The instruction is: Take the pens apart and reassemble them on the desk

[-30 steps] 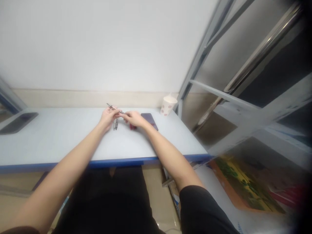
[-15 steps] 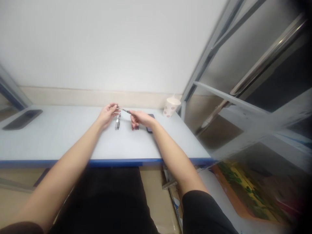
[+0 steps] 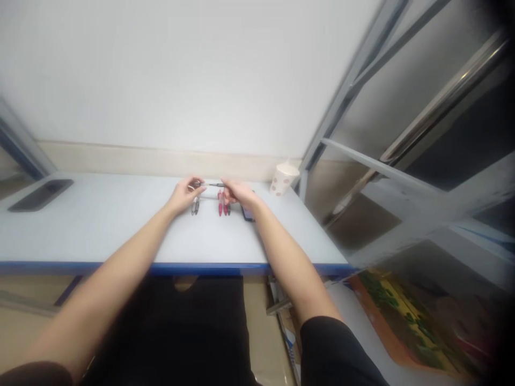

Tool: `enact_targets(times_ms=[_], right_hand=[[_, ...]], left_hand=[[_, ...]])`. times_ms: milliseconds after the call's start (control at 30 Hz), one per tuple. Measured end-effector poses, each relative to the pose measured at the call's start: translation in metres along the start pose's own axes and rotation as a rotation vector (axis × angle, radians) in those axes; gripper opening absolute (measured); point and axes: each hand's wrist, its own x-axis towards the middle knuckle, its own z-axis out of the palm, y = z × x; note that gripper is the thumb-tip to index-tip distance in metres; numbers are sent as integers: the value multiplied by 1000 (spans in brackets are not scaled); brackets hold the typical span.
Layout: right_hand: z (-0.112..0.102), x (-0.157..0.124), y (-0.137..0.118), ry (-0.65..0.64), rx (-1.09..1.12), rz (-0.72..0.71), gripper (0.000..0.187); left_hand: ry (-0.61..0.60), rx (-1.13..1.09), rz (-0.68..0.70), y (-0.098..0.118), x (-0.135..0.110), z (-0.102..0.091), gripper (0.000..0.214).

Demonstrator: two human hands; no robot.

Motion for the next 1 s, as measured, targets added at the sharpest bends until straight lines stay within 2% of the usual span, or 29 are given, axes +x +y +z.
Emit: enact_targets(times_ms=[100,167,333,433,533,633,767,900,967,1000], right_hand=[[0,-2,-1,1,-56,-7,67],[0,-4,-3,-5,-104,-18,68],[-5,-9,-12,2,-368,-143,64],[-10,-10,-17,-1,-470,-234,45],[-12,-10,-18,41,-472,-272,26],[-11,-9,-18,40,-478,-241,32],[-8,-9,-15,68,-448,-296,19],[-9,-8,-12,55,-514,-246,29],[-10,-7,-10,82,-498,-262,18],[-10,-7,-10,95,-452,-254,18]], left_hand=[[-84,222,95,5,-3,0,27],[-154,303,106,9,-5,1,29],[-238,338,100,12,-6,2,37],[-249,325,100,10,-6,1,42],[-249,326,99,8,-6,0,43],[-240,326,90,7,-6,0,42],[-237,319,74,8,-7,0,43],[-246,317,65,9,-8,2,42],[-240,315,62,9,-7,3,42],[-233,312,63,9,-7,3,42]])
